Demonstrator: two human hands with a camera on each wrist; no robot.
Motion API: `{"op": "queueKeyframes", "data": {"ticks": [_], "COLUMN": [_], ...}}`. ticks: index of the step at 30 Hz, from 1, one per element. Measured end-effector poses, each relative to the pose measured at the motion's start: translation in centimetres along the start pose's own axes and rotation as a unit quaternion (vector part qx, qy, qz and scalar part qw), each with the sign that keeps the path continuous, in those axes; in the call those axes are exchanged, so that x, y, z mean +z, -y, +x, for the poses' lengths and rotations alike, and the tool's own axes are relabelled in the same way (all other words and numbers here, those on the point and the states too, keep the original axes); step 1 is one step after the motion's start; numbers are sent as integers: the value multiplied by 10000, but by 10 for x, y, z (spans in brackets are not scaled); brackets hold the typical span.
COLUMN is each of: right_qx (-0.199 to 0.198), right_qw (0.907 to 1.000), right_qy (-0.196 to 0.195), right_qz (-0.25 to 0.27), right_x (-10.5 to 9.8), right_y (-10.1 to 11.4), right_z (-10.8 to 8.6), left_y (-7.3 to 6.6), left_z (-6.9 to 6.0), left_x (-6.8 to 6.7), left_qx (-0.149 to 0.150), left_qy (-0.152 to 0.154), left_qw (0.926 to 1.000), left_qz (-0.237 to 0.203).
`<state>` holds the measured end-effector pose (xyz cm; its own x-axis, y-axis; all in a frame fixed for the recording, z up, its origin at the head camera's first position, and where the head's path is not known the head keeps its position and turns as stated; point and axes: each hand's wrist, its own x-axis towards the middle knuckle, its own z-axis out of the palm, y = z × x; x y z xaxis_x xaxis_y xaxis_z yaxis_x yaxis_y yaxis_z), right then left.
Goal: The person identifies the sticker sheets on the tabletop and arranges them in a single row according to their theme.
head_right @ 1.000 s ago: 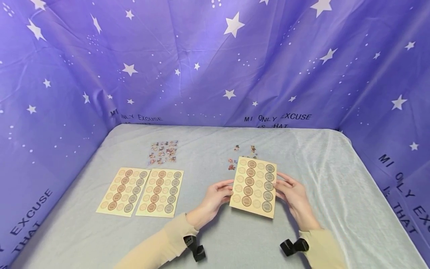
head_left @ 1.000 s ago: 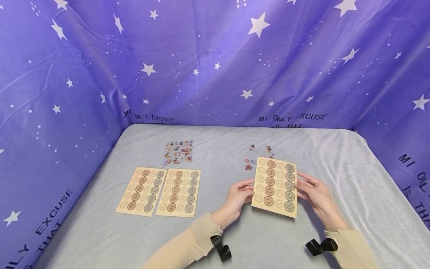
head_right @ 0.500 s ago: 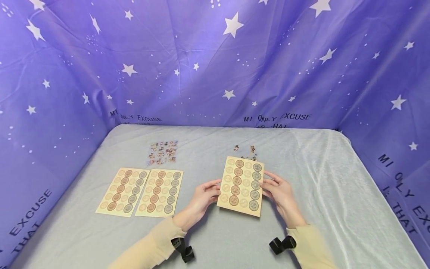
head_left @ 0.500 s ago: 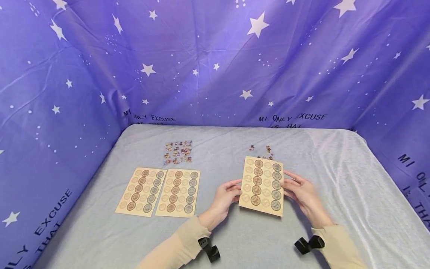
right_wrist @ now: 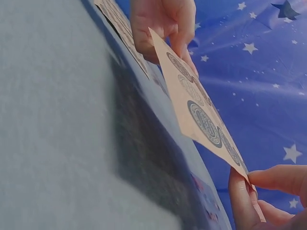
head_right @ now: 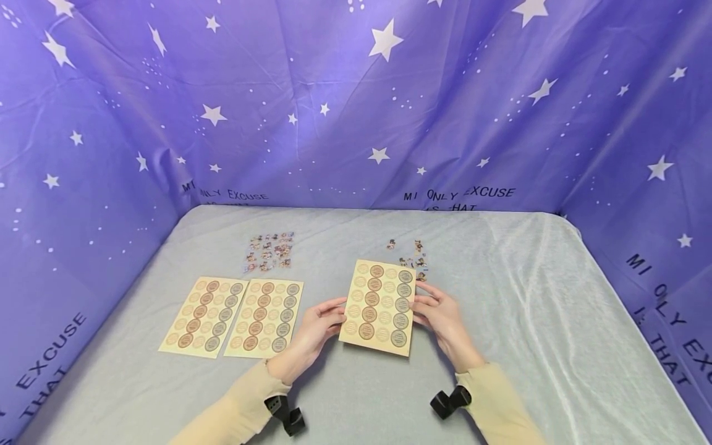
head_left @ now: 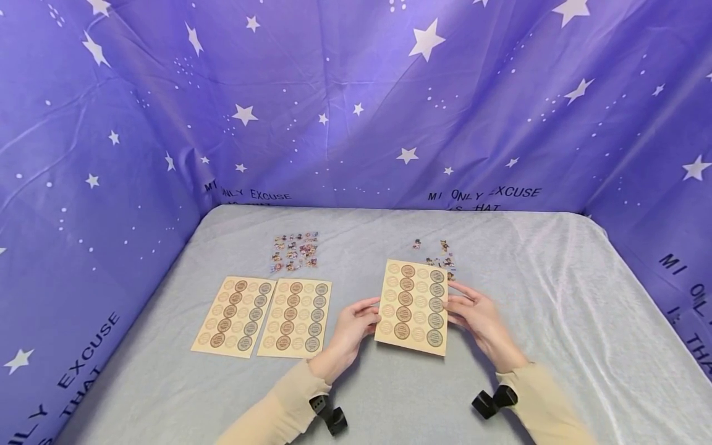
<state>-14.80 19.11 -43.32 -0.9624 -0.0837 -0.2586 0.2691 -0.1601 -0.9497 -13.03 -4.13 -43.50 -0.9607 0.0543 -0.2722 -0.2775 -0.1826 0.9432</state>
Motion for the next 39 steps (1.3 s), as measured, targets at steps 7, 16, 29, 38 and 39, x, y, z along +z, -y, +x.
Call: {"op": "queueKeyframes", "data": {"ticks": [7,16,29,38,39], "right_qx": [-3,291,446,516,516], "right_qw": [9999,9993,9978,9964,9965], "right_qy": [115,87,266,407,406], "right_qz": [-76,-213,-410,-527,-523], "right_x": [14,32,49,58,59], "right_y": [-3,-1,-8,-16,-16], "right_z": [1,2,5,6,6], "left_y": [0,0,-5,-7,-7], "left_z": [1,-1,-8,-13,-13], "left_x": [-14,-31,-53,-66,-67], "left_qx": [-8,57,15,47,61], "left_qy": [-148,-236,-151,-42,-38], "left_qw": [9997,9983,9925,9898,9889], "left_qz": [177,521,1213,1423,1481]}}
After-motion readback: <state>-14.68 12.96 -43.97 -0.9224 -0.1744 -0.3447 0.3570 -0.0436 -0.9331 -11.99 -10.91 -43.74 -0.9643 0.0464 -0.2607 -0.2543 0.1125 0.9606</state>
